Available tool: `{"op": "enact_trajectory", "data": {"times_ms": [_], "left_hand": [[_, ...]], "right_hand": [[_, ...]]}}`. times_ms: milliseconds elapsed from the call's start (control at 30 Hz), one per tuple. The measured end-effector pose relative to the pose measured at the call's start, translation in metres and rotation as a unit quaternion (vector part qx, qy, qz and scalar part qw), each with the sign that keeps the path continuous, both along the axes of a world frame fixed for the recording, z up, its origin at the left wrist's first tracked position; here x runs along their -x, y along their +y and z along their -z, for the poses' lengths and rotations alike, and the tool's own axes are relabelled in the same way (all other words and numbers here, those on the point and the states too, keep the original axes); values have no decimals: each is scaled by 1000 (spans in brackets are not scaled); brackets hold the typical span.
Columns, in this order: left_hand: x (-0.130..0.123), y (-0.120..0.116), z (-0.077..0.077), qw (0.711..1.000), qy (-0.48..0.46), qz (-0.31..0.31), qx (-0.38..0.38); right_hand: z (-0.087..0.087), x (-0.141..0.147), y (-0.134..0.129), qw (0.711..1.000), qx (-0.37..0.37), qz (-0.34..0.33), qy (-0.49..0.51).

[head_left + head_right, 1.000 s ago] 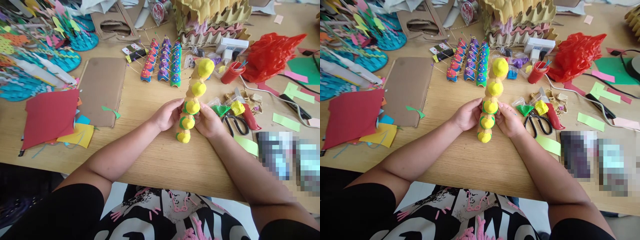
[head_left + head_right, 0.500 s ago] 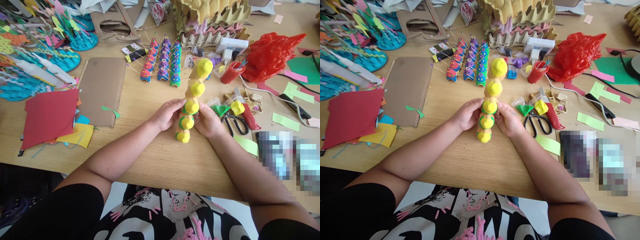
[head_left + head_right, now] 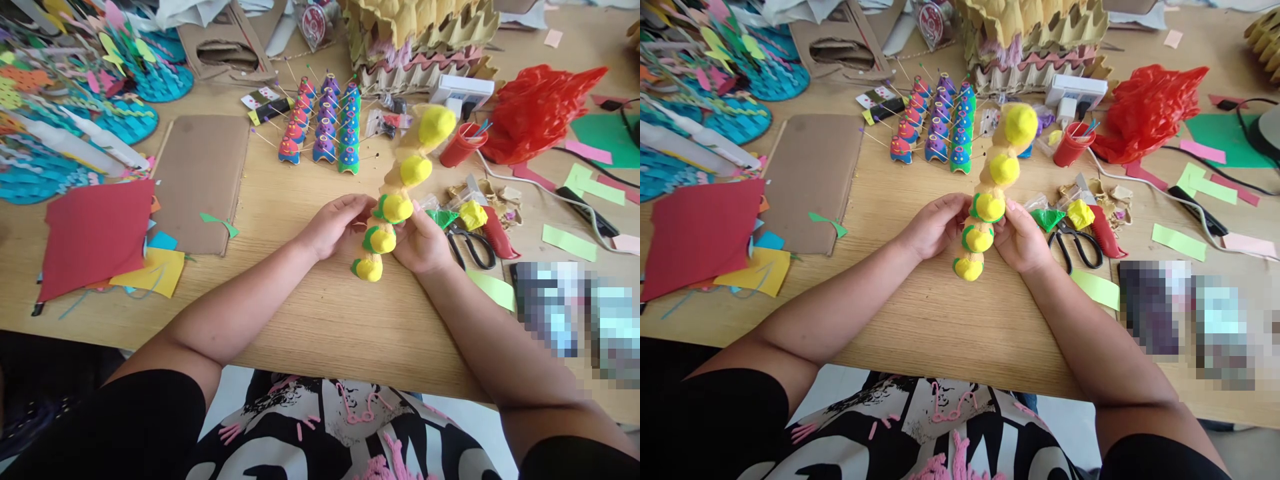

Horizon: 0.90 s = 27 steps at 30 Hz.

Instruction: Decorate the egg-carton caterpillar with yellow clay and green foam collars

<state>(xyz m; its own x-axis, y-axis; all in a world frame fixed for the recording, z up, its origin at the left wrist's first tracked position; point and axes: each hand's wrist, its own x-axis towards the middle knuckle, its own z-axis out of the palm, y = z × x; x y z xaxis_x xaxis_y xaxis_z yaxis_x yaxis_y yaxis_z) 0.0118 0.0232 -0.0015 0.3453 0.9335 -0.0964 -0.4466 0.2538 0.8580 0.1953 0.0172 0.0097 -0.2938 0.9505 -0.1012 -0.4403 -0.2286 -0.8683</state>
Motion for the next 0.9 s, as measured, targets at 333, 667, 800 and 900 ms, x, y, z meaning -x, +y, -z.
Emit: {"op": "enact_trajectory", "data": {"times_ms": [333,667,800,900], "left_hand": [[0,-2,-5,999,32,-5,6],[1,-4,-1,985,135,-62,-82],[1,-4,2,978,176,-46,-101],[0,-4,2,972,207,-32,-108]], "right_hand": [[-13,-10,7,997,49,53,23],[6,-11,16,979,-73,91,-165],[8,-10,14,947,-93,155,-265],[7,-14,10,893,-139,177,-391]]}}
